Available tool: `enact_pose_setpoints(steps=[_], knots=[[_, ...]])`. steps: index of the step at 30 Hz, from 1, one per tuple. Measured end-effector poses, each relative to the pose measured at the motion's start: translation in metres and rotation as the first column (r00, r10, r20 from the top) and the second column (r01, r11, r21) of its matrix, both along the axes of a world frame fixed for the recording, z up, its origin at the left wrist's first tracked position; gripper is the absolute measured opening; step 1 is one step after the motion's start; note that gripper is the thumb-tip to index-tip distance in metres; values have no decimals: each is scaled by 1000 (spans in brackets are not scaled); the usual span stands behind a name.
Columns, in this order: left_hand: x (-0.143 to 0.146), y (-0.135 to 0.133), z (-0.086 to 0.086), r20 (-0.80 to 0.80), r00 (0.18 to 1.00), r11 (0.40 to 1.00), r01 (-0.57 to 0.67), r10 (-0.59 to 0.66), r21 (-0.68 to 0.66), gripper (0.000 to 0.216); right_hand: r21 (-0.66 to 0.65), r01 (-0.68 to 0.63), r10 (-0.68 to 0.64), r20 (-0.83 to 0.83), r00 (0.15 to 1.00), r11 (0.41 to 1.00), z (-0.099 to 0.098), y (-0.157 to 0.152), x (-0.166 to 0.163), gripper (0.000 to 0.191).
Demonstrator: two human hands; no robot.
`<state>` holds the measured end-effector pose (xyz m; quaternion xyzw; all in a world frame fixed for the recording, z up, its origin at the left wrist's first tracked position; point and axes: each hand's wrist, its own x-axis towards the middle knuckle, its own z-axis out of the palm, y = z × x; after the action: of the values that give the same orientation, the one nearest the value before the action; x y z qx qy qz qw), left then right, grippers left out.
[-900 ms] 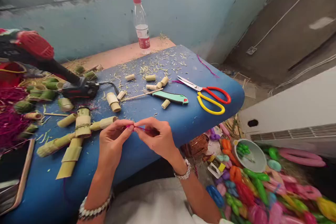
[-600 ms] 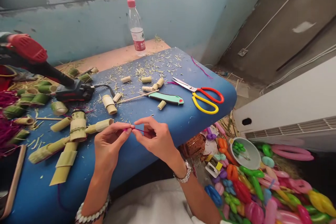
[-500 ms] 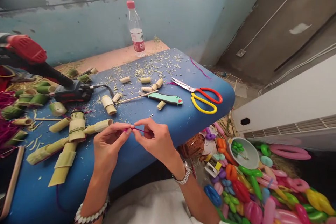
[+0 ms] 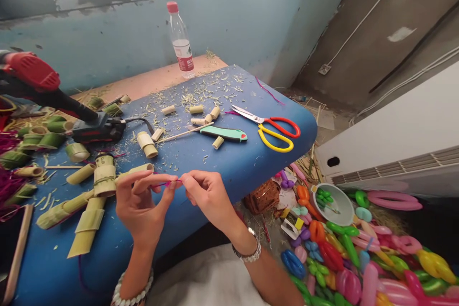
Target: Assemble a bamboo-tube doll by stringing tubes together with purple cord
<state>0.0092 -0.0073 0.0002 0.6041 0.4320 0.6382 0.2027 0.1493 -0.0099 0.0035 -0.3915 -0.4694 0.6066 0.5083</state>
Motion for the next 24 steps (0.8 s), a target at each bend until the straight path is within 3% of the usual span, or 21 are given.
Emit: enact_pose_setpoints(steps=[7,10,14,17,21,24], knots=[[3,-6,-3,-129,977,983,-161,171,85,23,-194,56,-100,-227,969,979,0,-1,-11,39],[3,-8,-7,-111,973,978,-198,204,61,22,-255,63,-142,-306,942,965,2,-2,-15,41],[1,-9,-7,-79,971,974,-225,224,-10,14,-271,-10,-94,-366,926,962,4,0,-19,42],[0,-8,-4,-65,977,977,-206,203,-46,16,-258,-44,-55,-365,929,965,1,2,-19,40],[0,-7,-2,2,995,992,-96,96,-85,55,-191,1,-66,-333,941,981,-6,1,-17,38],[-2,-6,-3,-10,999,995,-38,37,-92,45,-129,30,-68,-304,950,991,-11,1,-15,35]])
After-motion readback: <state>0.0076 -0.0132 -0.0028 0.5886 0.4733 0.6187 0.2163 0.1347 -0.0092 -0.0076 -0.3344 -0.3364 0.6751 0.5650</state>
